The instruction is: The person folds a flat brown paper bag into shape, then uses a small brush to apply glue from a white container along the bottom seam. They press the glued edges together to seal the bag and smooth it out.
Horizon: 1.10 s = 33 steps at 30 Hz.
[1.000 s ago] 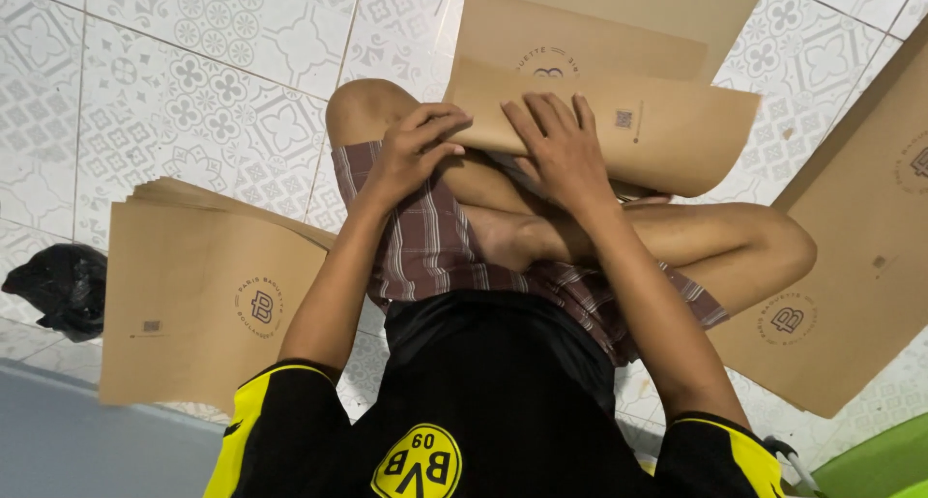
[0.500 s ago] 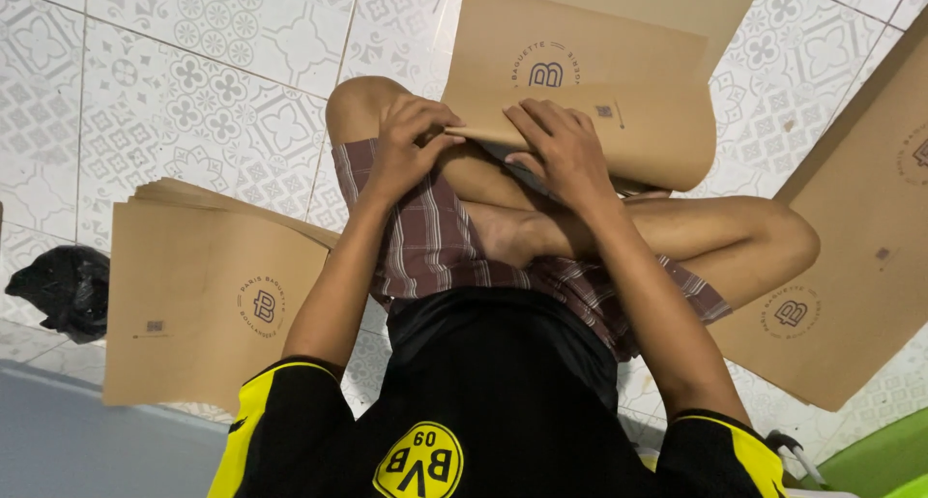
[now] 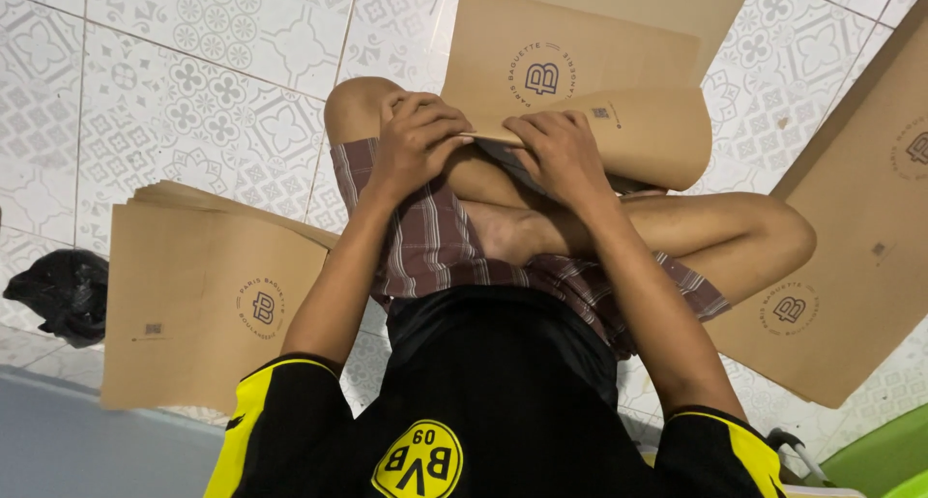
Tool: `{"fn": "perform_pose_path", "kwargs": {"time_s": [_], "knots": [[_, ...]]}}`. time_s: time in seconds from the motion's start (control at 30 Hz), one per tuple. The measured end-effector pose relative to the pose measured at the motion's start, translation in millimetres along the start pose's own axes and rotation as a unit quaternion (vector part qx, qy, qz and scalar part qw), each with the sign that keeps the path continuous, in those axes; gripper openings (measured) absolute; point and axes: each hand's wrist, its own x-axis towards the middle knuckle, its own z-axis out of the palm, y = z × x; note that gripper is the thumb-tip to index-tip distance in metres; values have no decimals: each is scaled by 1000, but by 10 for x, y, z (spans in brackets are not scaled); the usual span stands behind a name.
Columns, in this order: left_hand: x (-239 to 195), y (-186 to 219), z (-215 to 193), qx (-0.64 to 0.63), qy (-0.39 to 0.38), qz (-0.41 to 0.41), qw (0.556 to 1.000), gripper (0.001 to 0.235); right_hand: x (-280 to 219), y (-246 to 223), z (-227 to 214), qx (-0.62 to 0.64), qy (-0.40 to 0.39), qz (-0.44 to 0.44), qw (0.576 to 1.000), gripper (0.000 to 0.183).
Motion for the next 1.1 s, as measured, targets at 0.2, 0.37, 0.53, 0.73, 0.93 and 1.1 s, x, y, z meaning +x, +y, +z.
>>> {"fn": "perform_pose_path", "kwargs": {"time_s": [0.2, 0.37, 0.53, 0.73, 0.93, 1.1], "knots": [[-78, -180, 70, -107, -6, -63, 992, 20, 3, -10, -41, 17, -11, 16, 1000, 32], [-81, -127, 38, -150, 5, -101, 984, 15, -5, -3, 18, -4, -13, 22, 1000, 34], [-98, -144, 71, -138, 15, -90, 986, 15, 1, -18, -5, 4, -4, 12, 1000, 33], [26, 49, 10, 58, 18, 73, 996, 20, 18, -34, -18, -8, 7, 4, 1000, 30], [2, -49, 151, 81, 46, 84, 992, 6, -64, 101, -48, -27, -13, 2, 1000, 44], [20, 3, 70, 89, 44, 51, 994, 6, -381, 467, -48, -31, 7, 36, 999, 47]]}}
